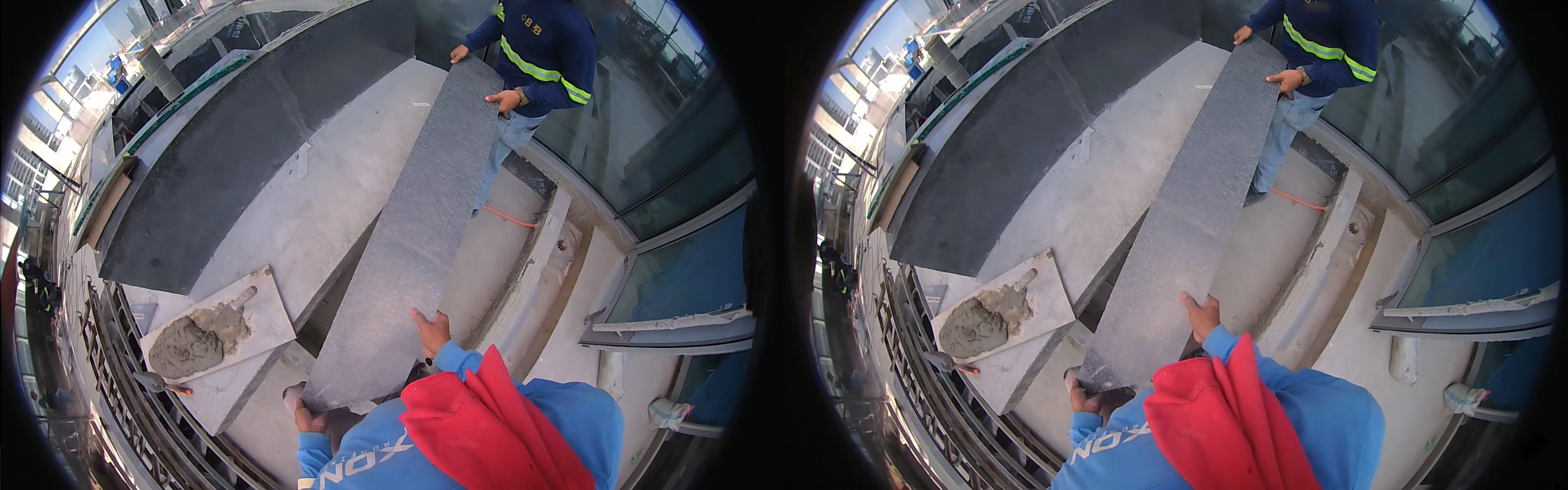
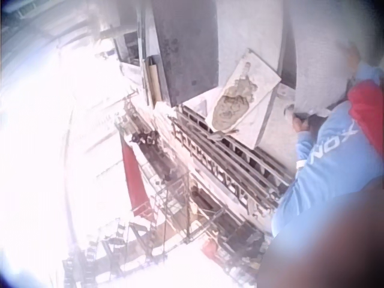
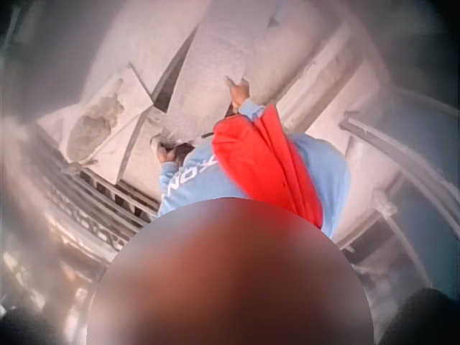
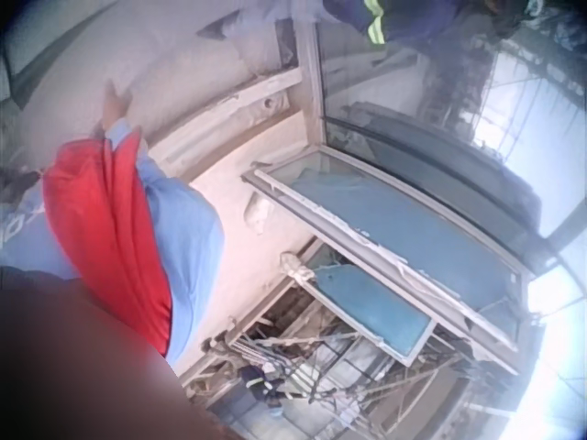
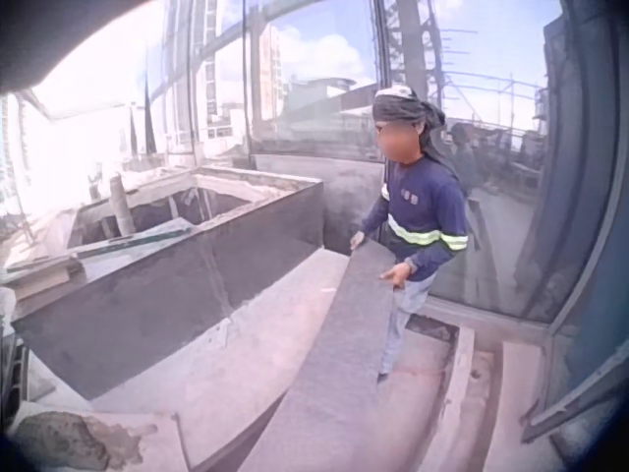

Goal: The person applies mortar to a concrete ledge using a trowel, smoothing it along the edge. They then pick up a large stone slab with a coworker and place it onto the prepared ledge.

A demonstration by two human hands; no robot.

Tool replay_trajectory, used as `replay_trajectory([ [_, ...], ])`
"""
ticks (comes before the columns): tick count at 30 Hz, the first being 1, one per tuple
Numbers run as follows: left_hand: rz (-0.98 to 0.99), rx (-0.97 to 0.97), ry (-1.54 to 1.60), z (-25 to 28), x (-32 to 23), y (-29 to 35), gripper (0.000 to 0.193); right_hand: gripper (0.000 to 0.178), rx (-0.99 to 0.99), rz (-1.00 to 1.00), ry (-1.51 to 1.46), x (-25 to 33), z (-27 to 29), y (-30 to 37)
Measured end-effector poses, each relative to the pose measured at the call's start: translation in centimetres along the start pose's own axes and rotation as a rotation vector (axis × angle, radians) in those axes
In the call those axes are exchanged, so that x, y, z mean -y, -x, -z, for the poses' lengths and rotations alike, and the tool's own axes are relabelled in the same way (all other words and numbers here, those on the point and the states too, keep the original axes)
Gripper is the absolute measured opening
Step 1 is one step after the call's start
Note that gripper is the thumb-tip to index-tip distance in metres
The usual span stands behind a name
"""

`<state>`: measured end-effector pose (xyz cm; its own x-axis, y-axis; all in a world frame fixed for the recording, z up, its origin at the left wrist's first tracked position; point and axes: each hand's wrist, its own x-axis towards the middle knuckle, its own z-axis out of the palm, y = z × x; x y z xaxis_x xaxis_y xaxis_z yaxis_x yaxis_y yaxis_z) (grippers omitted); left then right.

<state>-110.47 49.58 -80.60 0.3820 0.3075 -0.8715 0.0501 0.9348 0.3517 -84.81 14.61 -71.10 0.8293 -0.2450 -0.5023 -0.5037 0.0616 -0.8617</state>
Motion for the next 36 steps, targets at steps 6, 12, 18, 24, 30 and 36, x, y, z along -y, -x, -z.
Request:
replay_trajectory([
  [6,-0.006,-0.009,0.038,-0.9,1.1,-2.8,0.054,0.03,0.153,-0.024,-0.087,4.4,0.9,-1.0],
  [12,-0.105,-0.121,0.094,-3.4,4.1,-8.5,0.049,0.028,0.316,0.054,0.028,3.3,-1.4,-4.5],
  [18,-0.141,-0.044,0.053,-4.9,3.4,-13.0,0.051,0.036,0.093,-0.001,0.1,0.8,-3.6,-7.2],
  [24,0.036,-0.122,0.083,-4.0,4.7,-15.2,0.047,0.039,0.143,0.032,0.106,-0.1,-4.9,-7.6],
  [30,0.014,-0.191,0.084,-4.6,2.3,-16.0,0.046,0.036,0.126,-0.083,0.151,2.8,-8.3,-6.6],
  [36,-0.11,-0.282,0.125,-5.5,1.4,-17.1,0.042,0.039,0.104,-0.074,0.244,5.8,-11.8,-5.7],
])
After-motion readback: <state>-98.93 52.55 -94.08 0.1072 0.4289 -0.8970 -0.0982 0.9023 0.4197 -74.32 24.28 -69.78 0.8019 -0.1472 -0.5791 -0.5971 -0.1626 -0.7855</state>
